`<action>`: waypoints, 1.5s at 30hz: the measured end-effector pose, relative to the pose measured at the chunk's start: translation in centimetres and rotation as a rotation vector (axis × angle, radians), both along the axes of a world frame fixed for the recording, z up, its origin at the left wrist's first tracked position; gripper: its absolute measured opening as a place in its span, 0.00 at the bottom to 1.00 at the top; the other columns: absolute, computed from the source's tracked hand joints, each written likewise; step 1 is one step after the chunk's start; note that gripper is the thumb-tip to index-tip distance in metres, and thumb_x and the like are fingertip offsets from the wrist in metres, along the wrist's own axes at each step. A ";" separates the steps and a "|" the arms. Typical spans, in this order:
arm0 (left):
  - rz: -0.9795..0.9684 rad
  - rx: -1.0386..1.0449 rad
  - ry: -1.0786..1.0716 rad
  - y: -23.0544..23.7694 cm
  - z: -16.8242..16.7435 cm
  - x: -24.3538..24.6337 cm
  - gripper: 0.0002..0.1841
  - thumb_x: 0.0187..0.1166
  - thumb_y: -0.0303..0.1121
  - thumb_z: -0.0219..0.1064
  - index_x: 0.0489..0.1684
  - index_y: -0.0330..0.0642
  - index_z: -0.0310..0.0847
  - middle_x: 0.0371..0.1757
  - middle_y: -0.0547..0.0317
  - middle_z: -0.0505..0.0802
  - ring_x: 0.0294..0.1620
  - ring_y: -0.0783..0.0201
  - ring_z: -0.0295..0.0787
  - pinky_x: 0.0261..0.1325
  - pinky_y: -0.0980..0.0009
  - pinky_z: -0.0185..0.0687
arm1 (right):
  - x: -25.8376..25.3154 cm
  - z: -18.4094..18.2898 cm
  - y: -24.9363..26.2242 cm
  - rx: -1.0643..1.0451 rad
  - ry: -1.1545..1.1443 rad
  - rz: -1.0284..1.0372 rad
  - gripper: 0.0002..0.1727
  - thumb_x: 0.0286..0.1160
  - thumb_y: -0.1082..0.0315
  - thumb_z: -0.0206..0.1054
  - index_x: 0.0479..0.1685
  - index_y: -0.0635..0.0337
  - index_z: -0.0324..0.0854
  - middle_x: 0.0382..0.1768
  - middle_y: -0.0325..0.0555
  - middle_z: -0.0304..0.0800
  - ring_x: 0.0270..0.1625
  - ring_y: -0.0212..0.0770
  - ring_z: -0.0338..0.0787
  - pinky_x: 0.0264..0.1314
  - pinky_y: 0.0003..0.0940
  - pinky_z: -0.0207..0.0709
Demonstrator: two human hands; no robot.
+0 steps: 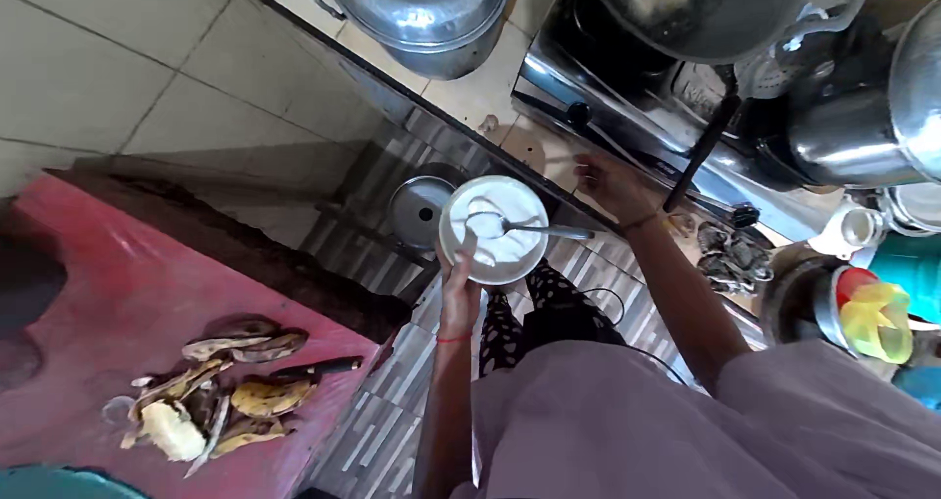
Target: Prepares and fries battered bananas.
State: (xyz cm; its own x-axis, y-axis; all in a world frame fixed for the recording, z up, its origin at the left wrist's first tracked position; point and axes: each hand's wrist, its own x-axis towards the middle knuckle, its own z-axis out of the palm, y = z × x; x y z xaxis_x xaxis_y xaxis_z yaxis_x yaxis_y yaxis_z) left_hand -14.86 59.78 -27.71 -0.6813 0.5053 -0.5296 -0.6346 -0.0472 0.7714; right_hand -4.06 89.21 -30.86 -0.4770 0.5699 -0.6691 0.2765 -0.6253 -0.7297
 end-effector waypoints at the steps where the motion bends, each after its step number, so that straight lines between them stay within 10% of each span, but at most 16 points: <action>1: 0.038 0.005 -0.020 -1.1 -0.7 0.1 0.55 0.69 0.56 0.68 0.93 0.49 0.31 0.74 0.57 0.79 0.67 0.68 0.84 0.67 0.67 0.85 | -0.8 -1.6 0.1 -0.032 0.027 -0.037 0.22 0.95 0.54 0.46 0.64 0.58 0.80 0.41 0.36 0.90 0.35 0.30 0.88 0.39 0.25 0.84; 10: 0.155 0.064 -0.017 -6.9 -5.3 -0.9 0.66 0.53 0.70 0.79 0.90 0.48 0.39 0.69 0.66 0.84 0.64 0.73 0.86 0.65 0.70 0.87 | -6.4 -4.6 0.6 -0.001 0.338 -0.358 0.27 0.97 0.47 0.40 0.61 0.57 0.79 0.41 0.36 0.92 0.38 0.28 0.92 0.45 0.23 0.88; 22: 0.112 0.148 0.009 -9.7 -8.4 -1.9 0.50 0.63 0.66 0.75 0.87 0.66 0.51 0.69 0.80 0.84 0.63 0.79 0.85 0.61 0.76 0.86 | -6.9 -5.6 1.6 0.108 0.266 -0.465 0.18 0.97 0.55 0.44 0.52 0.53 0.77 0.31 0.32 0.86 0.32 0.22 0.87 0.43 0.15 0.83; 26: 0.120 0.154 0.013 -10.3 -9.3 -1.6 0.51 0.63 0.67 0.75 0.88 0.63 0.49 0.71 0.78 0.83 0.65 0.79 0.84 0.64 0.75 0.86 | -7.1 -5.6 1.7 -0.012 0.368 -0.573 0.13 0.94 0.58 0.47 0.50 0.53 0.74 0.34 0.35 0.86 0.33 0.23 0.88 0.42 0.14 0.83; 30: 0.175 -0.004 -0.064 -11.0 -10.4 -0.7 0.47 0.58 0.67 0.76 0.76 0.48 0.69 0.53 0.67 0.90 0.52 0.73 0.89 0.52 0.70 0.88 | -7.3 -5.5 1.7 -0.062 0.391 -0.601 0.12 0.93 0.58 0.48 0.49 0.52 0.73 0.34 0.35 0.85 0.31 0.20 0.86 0.37 0.10 0.81; 34: 0.116 0.195 0.011 -10.6 -9.2 -1.6 0.47 0.68 0.64 0.73 0.87 0.65 0.52 0.71 0.79 0.83 0.66 0.79 0.84 0.65 0.76 0.85 | -7.4 -5.6 1.7 -0.069 0.407 -0.612 0.11 0.93 0.59 0.49 0.49 0.52 0.73 0.34 0.34 0.84 0.31 0.20 0.86 0.38 0.10 0.80; 45: 0.109 0.214 0.049 -9.8 -9.5 -2.1 0.48 0.66 0.67 0.73 0.87 0.66 0.51 0.72 0.77 0.82 0.66 0.78 0.84 0.63 0.76 0.86 | -7.6 -6.1 1.8 -0.135 0.506 -0.665 0.09 0.90 0.62 0.50 0.46 0.54 0.73 0.32 0.37 0.85 0.29 0.22 0.87 0.34 0.11 0.81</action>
